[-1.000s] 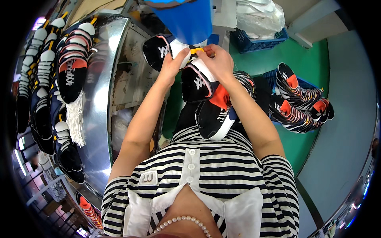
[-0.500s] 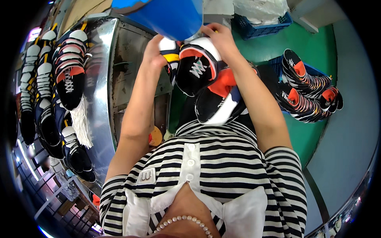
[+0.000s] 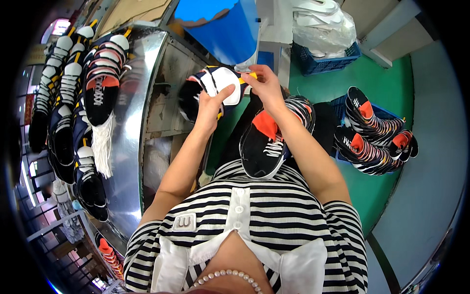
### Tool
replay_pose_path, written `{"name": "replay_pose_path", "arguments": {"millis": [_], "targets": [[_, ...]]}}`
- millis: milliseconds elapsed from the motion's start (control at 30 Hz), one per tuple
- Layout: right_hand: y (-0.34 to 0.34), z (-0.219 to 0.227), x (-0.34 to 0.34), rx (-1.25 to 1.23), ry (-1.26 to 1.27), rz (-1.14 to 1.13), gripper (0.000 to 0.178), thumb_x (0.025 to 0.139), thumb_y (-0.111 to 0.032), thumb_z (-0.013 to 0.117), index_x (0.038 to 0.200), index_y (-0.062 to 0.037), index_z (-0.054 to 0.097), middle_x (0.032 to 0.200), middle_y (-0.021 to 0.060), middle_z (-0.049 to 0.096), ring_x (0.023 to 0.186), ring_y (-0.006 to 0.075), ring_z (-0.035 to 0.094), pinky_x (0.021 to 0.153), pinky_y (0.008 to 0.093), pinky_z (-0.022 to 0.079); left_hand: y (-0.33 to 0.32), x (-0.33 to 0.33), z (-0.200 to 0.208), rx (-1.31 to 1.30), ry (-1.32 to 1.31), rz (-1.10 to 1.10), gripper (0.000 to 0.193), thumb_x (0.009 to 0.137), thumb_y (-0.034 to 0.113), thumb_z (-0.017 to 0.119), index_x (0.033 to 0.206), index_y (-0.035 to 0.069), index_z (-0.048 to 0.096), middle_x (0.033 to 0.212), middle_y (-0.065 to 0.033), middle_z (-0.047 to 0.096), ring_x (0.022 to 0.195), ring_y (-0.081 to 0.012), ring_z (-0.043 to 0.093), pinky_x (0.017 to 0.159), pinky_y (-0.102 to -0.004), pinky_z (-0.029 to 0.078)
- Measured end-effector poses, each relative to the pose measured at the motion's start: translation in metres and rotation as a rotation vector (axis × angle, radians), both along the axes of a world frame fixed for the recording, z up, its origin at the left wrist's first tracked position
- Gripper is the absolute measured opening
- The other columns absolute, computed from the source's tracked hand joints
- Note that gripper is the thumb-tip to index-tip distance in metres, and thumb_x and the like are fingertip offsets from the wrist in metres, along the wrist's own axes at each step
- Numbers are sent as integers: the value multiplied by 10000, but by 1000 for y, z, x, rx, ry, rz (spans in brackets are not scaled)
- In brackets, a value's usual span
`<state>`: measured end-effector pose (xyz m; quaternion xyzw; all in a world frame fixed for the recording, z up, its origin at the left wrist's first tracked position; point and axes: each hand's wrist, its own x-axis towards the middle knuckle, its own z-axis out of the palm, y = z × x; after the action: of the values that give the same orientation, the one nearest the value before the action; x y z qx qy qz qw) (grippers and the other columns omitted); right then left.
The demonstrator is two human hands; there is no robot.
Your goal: The person carries a pink basket filled with shoes through a factory floor and places it on the ground. They then pick up individual shoes and wipe them with a white cloth, moving between a blue crate and a metal table while cleaning the footwear.
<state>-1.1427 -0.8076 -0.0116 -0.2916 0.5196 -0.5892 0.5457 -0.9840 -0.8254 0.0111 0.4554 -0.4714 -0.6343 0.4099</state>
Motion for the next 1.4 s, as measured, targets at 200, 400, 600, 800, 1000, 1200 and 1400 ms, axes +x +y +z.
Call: {"name": "replay_pose_path", "arguments": {"millis": [200, 400, 600, 800, 1000, 1200, 1400], "targets": [[-25, -24, -17, -24, -266, -18, 102, 848, -77, 629, 829, -34, 539, 666, 20, 536, 578, 97, 519, 493, 191, 382, -42, -4, -6, 19, -7, -103, 332, 779, 115, 674, 1074, -14, 591, 979, -67, 639, 852, -133, 602, 755, -266, 464], [-33, -45, -9, 70, -482, -106, 46, 823, 12, 574, 808, -22, 548, 647, 72, 555, 532, 149, 532, 517, 236, 450, -56, -3, -16, 515, 239, -18, 333, 783, 105, 656, 1076, -30, 574, 1004, -130, 647, 888, -215, 646, 794, -334, 511], [-36, -41, -4, 7, -345, -150, 86, 864, -73, 599, 840, -9, 548, 628, 47, 545, 518, 136, 520, 519, 242, 451, -41, -9, -22, 15, 112, 59, 312, 775, 54, 665, 1060, -42, 580, 987, -86, 647, 846, -173, 632, 765, -302, 494], [-65, -34, -19, 26, -92, -172, 163, 810, -76, 647, 714, -26, 525, 593, 24, 491, 463, 100, 423, 423, 242, 287, -34, -38, -18, 352, 507, 273, 268, 785, -6, 605, 1039, -81, 564, 972, -166, 635, 843, -261, 648, 740, -365, 528], [-60, -32, -20, 28, 3, -146, 191, 868, -187, 600, 807, -19, 534, 661, 30, 531, 517, 89, 472, 440, 228, 341, -48, -32, -32, 411, 527, 274, 224, 777, -7, 621, 989, -72, 585, 942, -155, 646, 816, -259, 652, 717, -371, 538], [32, -28, -74, -176, 1112, 253, 344, 840, -323, 626, 974, -9, 580, 888, 128, 634, 769, 290, 610, 706, 341, 474, 24, 18, 25, 303, 428, 284, 270, 755, 5, 654, 1015, -23, 587, 936, -74, 632, 844, -158, 610, 748, -287, 474], [89, -20, -93, 120, 1332, 571, 635, 696, -334, 741, 1133, 59, 501, 1122, 245, 516, 1042, 394, 514, 867, 412, 439, 54, 145, 149, -193, 66, 551, 297, 750, 73, 693, 1020, -7, 600, 943, -64, 640, 842, -146, 610, 780, -289, 474]]}}
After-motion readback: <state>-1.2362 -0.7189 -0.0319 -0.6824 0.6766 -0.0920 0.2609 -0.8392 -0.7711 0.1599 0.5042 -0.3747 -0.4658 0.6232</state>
